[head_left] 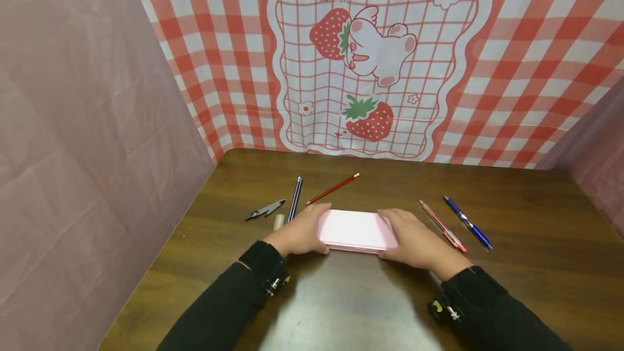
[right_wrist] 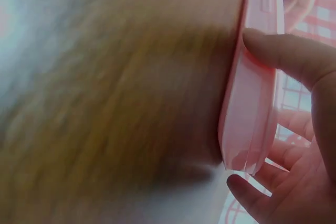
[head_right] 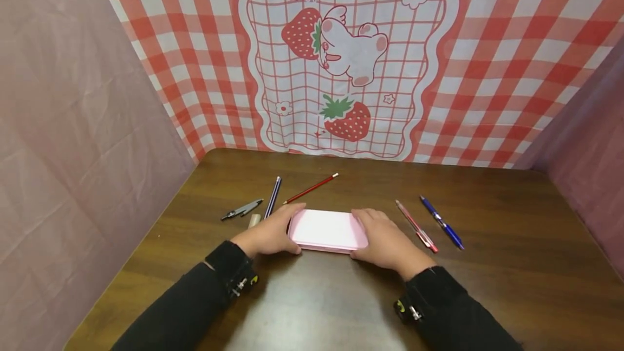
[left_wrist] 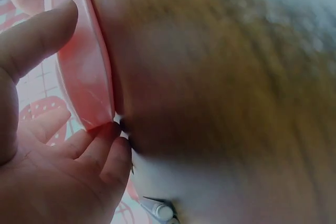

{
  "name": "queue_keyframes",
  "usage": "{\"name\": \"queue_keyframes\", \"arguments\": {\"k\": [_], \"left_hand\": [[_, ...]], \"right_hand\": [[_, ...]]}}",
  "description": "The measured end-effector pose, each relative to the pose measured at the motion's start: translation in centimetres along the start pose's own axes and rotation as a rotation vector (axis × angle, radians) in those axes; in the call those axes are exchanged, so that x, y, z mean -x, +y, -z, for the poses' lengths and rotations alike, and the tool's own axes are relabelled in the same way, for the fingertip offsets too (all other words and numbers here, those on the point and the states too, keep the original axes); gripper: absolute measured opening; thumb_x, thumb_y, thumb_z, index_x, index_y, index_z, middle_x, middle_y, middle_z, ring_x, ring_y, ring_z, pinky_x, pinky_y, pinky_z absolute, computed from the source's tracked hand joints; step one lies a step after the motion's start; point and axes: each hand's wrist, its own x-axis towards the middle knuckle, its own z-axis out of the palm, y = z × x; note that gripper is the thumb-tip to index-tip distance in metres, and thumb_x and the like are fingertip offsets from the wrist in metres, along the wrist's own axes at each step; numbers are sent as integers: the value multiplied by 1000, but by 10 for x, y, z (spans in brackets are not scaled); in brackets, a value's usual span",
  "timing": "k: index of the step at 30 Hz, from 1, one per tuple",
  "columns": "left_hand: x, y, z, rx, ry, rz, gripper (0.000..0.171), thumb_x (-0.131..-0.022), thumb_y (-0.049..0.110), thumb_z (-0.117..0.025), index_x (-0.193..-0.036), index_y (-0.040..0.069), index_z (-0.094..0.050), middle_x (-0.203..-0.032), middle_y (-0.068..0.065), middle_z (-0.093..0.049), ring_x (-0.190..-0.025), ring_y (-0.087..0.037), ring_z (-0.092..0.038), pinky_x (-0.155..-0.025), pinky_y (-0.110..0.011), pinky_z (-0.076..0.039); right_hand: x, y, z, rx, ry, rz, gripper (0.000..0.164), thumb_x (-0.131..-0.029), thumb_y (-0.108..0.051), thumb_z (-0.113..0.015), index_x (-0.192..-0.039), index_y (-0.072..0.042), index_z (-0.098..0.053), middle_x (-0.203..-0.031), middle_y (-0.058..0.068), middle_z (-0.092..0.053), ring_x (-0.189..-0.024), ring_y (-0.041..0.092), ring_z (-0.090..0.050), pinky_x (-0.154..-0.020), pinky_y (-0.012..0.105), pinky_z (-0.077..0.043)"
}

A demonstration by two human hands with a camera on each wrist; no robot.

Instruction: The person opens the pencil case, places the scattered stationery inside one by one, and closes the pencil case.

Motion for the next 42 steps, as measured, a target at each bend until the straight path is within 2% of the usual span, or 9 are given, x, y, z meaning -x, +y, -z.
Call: {"name": "queue_keyframes", "arguments": {"k": [6,9,16,21,26,29,31,36,42], "left_hand": [[0,0,-3,5,13,13,105,-72,17,-95,-158,9,-35,-157,-15,-41,-142,-28,-41,-115,-44,-35],[2,1,-1,43,20,8,102,-73,16,-93,-158,9,-36,-156,-16,-41,-140,-28,-43,-113,-45,-37],[12,6,6,219,77,22,100,-74,11,-90,-158,12,-36,-155,-16,-40,-131,-28,-48,-108,-47,-41],[19,10,1,329,134,26,102,-73,14,-91,-158,11,-36,-154,-15,-40,-131,-27,-47,-108,-48,-40],[27,16,-4,528,193,51,116,-71,16,-92,-163,8,-22,-159,-16,-35,-136,-30,-43,-112,-49,-36],[32,19,-6,683,192,88,125,-72,12,-92,-165,10,-8,-163,-15,-29,-138,-30,-41,-113,-50,-34],[35,22,-7,770,185,84,126,-74,8,-91,-166,10,-4,-163,-15,-28,-136,-30,-43,-112,-49,-36],[41,28,-11,1001,167,17,121,-75,-4,-86,-164,11,-6,-154,-18,-38,-124,-31,-52,-104,-42,-44],[47,31,-23,1184,167,-23,114,-73,-11,-84,-160,10,-13,-148,-22,-40,-119,-29,-55,-99,-35,-48]], "right_hand": [[2,3,-2,-76,-4,-23,84,-73,-30,-94,-141,-3,-54,-137,19,-55,-130,41,-46,-105,60,-40],[3,5,-1,-99,1,-20,83,-73,-31,-93,-141,-4,-54,-137,18,-55,-130,41,-46,-105,60,-40],[5,6,4,-190,37,-17,81,-74,-38,-92,-140,-9,-56,-138,12,-56,-130,35,-46,-105,58,-39],[12,1,7,-233,52,-23,80,-74,-38,-92,-141,-11,-56,-139,11,-55,-131,33,-46,-105,57,-39],[16,-6,17,-254,87,-3,73,-75,-35,-91,-138,-16,-59,-137,6,-54,-129,28,-45,-100,55,-41],[19,-9,23,-270,110,24,70,-76,-34,-91,-136,-18,-61,-136,5,-54,-128,27,-46,-98,54,-42],[21,-11,26,-283,122,42,69,-75,-32,-92,-135,-18,-61,-136,5,-54,-128,27,-46,-98,53,-41],[26,-16,33,-286,157,82,70,-73,-29,-94,-134,-18,-62,-134,1,-56,-126,23,-47,-99,46,-40],[31,-22,43,-230,182,126,69,-70,-32,-94,-131,-19,-64,-130,-3,-58,-123,21,-47,-97,49,-39]]}}
